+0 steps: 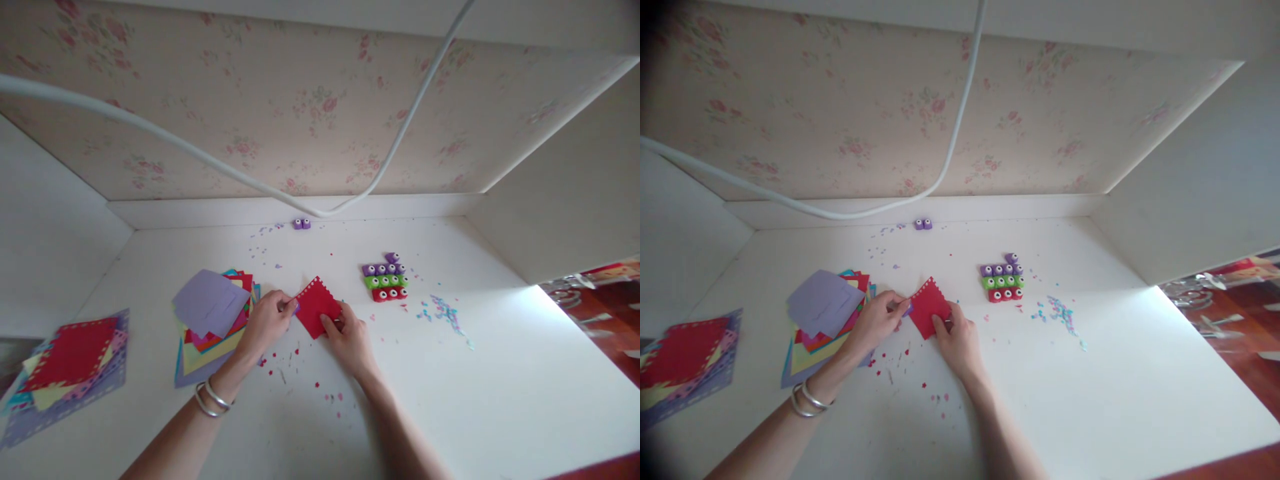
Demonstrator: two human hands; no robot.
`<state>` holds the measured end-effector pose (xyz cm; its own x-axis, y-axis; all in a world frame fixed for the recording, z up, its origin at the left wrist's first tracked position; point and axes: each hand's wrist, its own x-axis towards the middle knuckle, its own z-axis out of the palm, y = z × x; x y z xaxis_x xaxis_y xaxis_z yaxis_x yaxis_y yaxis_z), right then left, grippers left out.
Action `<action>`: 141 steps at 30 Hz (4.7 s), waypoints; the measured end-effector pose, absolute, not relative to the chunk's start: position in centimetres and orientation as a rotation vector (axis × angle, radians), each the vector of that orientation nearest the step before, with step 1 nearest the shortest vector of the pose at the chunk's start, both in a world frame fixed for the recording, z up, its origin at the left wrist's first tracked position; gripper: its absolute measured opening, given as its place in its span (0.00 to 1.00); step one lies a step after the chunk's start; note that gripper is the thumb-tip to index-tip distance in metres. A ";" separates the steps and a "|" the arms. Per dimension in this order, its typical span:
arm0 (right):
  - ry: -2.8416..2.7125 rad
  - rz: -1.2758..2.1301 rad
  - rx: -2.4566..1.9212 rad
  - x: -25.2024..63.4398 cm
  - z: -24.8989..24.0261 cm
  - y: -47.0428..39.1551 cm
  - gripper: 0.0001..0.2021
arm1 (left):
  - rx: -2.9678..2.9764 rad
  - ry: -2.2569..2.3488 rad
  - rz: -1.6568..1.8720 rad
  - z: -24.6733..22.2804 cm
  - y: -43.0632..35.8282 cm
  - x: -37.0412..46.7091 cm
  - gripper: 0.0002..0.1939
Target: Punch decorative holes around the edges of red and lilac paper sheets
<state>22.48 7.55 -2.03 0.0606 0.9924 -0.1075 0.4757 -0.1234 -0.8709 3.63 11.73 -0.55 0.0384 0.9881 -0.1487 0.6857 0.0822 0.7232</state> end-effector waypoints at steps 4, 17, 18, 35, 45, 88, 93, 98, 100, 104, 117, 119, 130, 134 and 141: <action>-1.473 0.991 -1.681 22.4 -2.1 7.5 0.14 | 1.664 1.686 0.516 -1.1 12.5 3.8 0.09; -1.492 0.938 -1.674 22.4 -1.9 7.4 0.14 | 1.780 1.626 0.609 -0.1 11.7 3.5 0.10; -1.486 0.933 -1.674 22.5 -2.1 7.5 0.14 | 1.792 1.634 0.622 0.0 11.5 3.4 0.10; -1.433 0.919 -1.674 22.6 -2.1 7.6 0.14 | 2.129 1.706 0.507 1.8 9.1 1.0 0.07; -1.480 0.908 -1.660 22.7 -1.4 7.5 0.11 | 2.333 1.232 0.746 7.7 16.4 7.9 0.13; -1.103 1.183 -1.445 23.4 -2.3 8.9 0.13 | 2.430 1.721 0.237 1.9 31.2 5.8 0.18; -1.018 1.216 -1.373 23.5 -2.9 9.0 0.14 | 2.453 1.672 0.201 2.0 30.6 4.9 0.12; -0.943 1.233 -1.307 23.5 -3.7 9.1 0.14 | 2.476 1.594 0.222 1.5 27.7 2.5 0.10; -0.915 1.251 -1.275 23.5 -3.7 9.1 0.16 | 2.464 1.570 0.251 1.3 25.9 1.5 0.11; -0.868 1.269 -1.219 23.5 -3.2 9.0 0.18 | 2.398 1.565 0.358 0.9 21.3 0.0 0.10; -0.950 1.148 -1.365 22.6 -3.9 8.5 0.20 | 1.863 1.460 0.911 -2.9 12.0 2.5 0.15; -0.978 1.127 -1.399 22.4 -3.9 8.5 0.19 | 1.878 1.453 0.919 -3.0 12.0 2.6 0.15; -1.037 1.083 -1.485 22.4 -3.6 8.4 0.19 | 1.899 1.408 0.941 -3.0 11.9 2.8 0.13; -1.073 1.071 -1.491 22.3 -3.1 8.1 0.19 | 1.902 1.400 0.941 -2.8 11.8 2.8 0.13; -1.158 0.983 -1.579 22.0 -2.7 7.8 0.17 | 1.891 1.414 0.927 -3.0 11.8 2.7 0.13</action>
<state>22.03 7.76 -2.72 0.2401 0.9674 -0.0810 0.2371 -0.1393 -0.9614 2.69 11.84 -3.00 0.1903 0.9651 0.1797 0.5495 -0.2564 0.7951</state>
